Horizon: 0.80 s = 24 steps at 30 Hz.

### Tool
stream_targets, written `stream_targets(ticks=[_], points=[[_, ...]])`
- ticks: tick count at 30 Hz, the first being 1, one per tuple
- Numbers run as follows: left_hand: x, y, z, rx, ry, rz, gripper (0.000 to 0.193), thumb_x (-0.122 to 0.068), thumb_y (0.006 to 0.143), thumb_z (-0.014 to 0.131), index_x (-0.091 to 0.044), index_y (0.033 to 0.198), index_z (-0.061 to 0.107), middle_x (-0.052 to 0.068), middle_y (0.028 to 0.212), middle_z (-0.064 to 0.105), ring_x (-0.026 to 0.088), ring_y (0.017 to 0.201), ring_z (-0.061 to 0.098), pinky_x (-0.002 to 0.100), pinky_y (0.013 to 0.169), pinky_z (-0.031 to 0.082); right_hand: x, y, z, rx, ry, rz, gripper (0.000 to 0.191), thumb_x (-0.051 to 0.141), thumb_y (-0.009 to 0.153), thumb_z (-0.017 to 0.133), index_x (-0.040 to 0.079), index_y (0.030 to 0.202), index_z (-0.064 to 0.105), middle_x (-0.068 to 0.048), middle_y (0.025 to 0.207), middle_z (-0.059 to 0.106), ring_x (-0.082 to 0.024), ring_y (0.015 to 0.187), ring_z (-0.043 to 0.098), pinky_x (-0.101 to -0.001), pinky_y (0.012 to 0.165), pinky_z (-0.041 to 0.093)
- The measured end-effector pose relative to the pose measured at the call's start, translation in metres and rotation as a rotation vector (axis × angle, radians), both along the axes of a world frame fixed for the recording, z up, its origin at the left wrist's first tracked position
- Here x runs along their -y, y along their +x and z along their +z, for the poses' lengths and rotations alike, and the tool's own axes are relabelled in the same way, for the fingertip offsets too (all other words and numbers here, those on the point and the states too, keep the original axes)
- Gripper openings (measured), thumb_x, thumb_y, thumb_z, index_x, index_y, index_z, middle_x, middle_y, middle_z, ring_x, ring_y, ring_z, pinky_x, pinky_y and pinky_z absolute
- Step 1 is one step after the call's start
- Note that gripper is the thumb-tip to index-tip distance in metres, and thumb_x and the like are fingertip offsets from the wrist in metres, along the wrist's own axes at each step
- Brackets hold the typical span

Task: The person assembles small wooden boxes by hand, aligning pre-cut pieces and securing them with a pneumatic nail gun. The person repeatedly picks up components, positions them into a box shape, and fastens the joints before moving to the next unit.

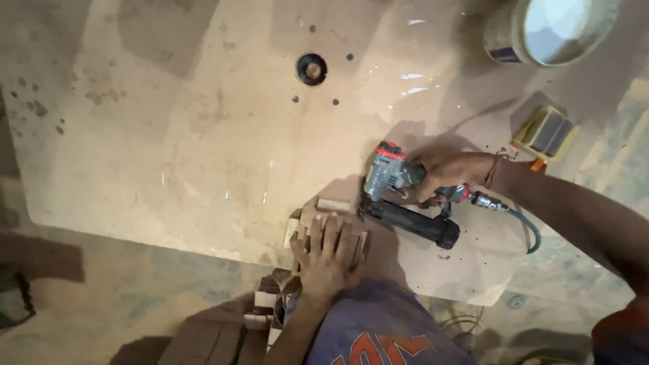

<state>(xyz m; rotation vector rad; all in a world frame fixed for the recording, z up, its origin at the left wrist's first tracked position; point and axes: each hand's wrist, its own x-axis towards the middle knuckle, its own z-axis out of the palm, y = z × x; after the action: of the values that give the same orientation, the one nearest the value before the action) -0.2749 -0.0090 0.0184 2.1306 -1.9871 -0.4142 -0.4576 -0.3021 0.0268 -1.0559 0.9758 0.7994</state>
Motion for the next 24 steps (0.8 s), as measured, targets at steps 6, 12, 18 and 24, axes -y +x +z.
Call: stream_targets(ticks=[6,12,18,24], points=[[0.002,0.0,-0.001,-0.006,-0.014,0.025,0.063,-0.047,0.081,0.069,-0.013,0.134,0.064,0.012,0.145,0.055,0.035,0.143,0.042,0.071,0.105,0.026,0.009,0.014,0.004,-0.008,-0.018,0.103,0.033,0.001,0.071,0.079,0.003,0.104,0.074,-0.006,0.077,0.072,-0.016,0.069,0.069,-0.0306,0.058,0.057],[0.001,0.001,-0.003,-0.006,0.002,0.021,0.062,-0.046,0.081,0.069,-0.014,0.134,0.063,0.013,0.146,0.056,0.034,0.143,0.042,0.072,0.104,0.025,0.01,0.008,0.002,0.021,0.104,0.035,0.042,0.008,0.069,0.079,0.007,0.109,0.068,-0.002,0.076,0.069,-0.016,0.064,0.067,-0.0316,0.055,0.059],[0.002,0.0,-0.003,0.005,-0.028,0.009,0.067,-0.045,0.08,0.068,-0.013,0.139,0.061,0.014,0.148,0.053,0.035,0.144,0.04,0.072,0.104,0.024,0.005,-0.014,-0.011,0.154,0.102,0.025,0.034,0.005,0.068,0.076,-0.003,0.101,0.069,-0.005,0.073,0.068,-0.014,0.059,0.066,-0.031,0.052,0.055],[0.0,0.0,-0.003,-0.001,0.027,0.015,0.068,-0.046,0.079,0.069,-0.014,0.138,0.06,0.013,0.15,0.051,0.034,0.146,0.038,0.073,0.106,0.022,0.003,-0.023,-0.007,0.159,0.135,0.041,0.037,0.007,0.07,0.079,-0.002,0.105,0.071,-0.008,0.07,0.067,-0.016,0.054,0.066,-0.0309,0.05,0.054]])
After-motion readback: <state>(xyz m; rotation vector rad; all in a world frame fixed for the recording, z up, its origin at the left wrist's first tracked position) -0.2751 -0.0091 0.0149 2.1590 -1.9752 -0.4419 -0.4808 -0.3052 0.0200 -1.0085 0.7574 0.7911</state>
